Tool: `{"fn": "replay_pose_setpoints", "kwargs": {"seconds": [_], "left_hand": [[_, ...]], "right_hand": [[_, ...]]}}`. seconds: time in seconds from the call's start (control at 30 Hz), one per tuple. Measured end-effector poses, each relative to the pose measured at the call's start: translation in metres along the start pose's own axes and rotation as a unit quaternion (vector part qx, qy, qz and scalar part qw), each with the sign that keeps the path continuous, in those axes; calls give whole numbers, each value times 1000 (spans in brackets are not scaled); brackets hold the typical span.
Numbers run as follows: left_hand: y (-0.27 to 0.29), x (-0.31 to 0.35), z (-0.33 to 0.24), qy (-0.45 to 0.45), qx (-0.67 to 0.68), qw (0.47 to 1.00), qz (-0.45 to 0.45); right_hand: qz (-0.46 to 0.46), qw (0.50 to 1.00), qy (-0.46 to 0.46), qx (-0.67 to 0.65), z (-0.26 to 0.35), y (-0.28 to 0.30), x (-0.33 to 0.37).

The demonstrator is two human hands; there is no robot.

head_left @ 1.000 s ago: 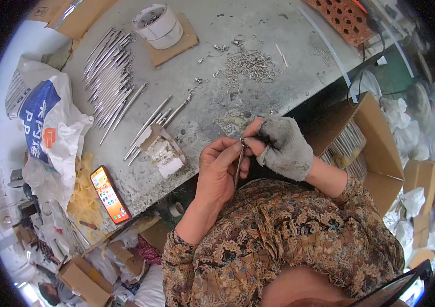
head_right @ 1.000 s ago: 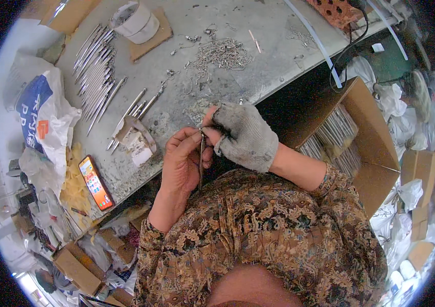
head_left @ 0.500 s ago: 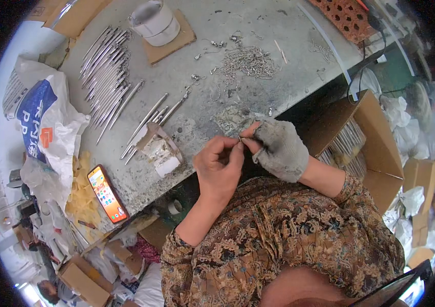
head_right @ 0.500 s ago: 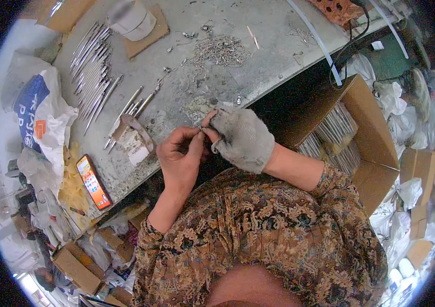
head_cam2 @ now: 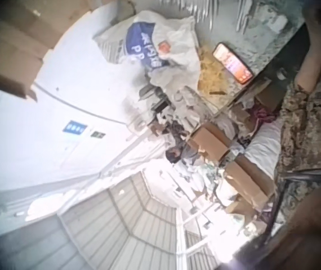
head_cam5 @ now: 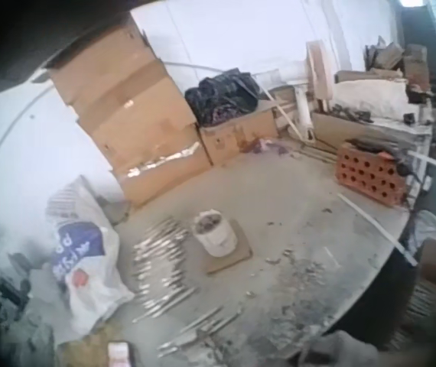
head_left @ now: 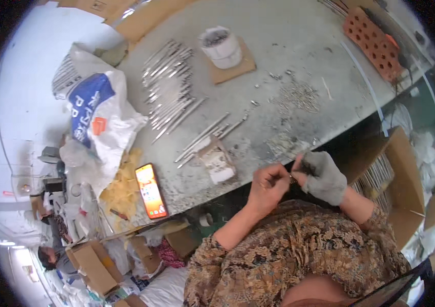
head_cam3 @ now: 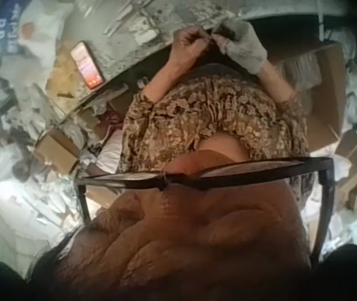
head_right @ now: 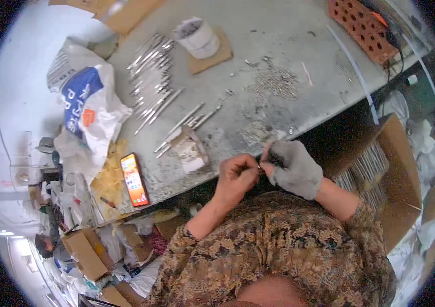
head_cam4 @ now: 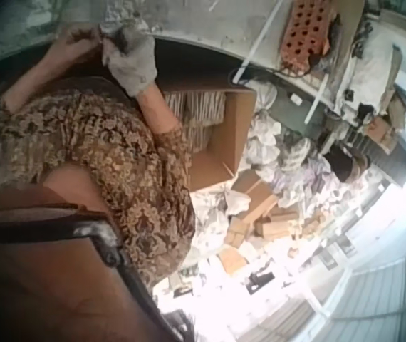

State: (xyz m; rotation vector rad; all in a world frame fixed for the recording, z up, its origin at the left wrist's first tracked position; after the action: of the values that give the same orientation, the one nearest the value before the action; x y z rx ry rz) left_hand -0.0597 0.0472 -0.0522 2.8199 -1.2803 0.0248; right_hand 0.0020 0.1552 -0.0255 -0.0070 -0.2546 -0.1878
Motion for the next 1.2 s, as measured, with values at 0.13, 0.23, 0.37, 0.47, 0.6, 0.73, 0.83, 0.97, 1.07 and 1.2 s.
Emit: {"fn": "replay_pose_setpoints", "kwargs": {"seconds": [0.13,0.23,0.37,0.47,0.6,0.73,0.83,0.97,1.07,1.2], "left_hand": [[-1,10,-1,50,76,992,83],[16,13,-42,14,-144,981,126],[91,-6,-107,-158,-453,877,-6],[159,-53,-91,-121,-436,889,-63],[200,-83,-75,-182,-451,868,-99],[173,-112,-48,-70,-470,880,-23],[156,-127,-34,19,-541,838,72],[156,-128,-30,-44,-580,808,99],[161,-120,-50,-82,-527,846,21],[167,-93,-112,-176,-528,820,-132]], "right_hand": [[35,997,-31,-59,-3,-9,7],[56,997,-28,-39,2,-10,5],[35,991,5,-128,10,-3,9],[7,994,39,-103,7,3,4],[-10,995,27,-92,-2,6,4],[-64,994,11,-85,-11,29,-2],[-83,994,9,-67,-3,43,-11],[-100,992,-1,75,8,69,-41],[-228,856,191,423,46,79,-63],[-212,796,105,558,41,81,-111]]}}
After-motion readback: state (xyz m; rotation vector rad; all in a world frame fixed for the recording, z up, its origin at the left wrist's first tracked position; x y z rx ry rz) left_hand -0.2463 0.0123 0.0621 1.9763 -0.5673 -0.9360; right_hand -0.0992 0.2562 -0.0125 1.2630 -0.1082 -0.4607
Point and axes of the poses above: each hand's wrist, its own x-axis away from the middle knuckle, its own y-axis out of the back of the hand, z = x × y, the point moved 8 cm from there along -x, towards the middle knuckle, and after that the axes turned 7 degrees about -y, right-handed, at the moved point
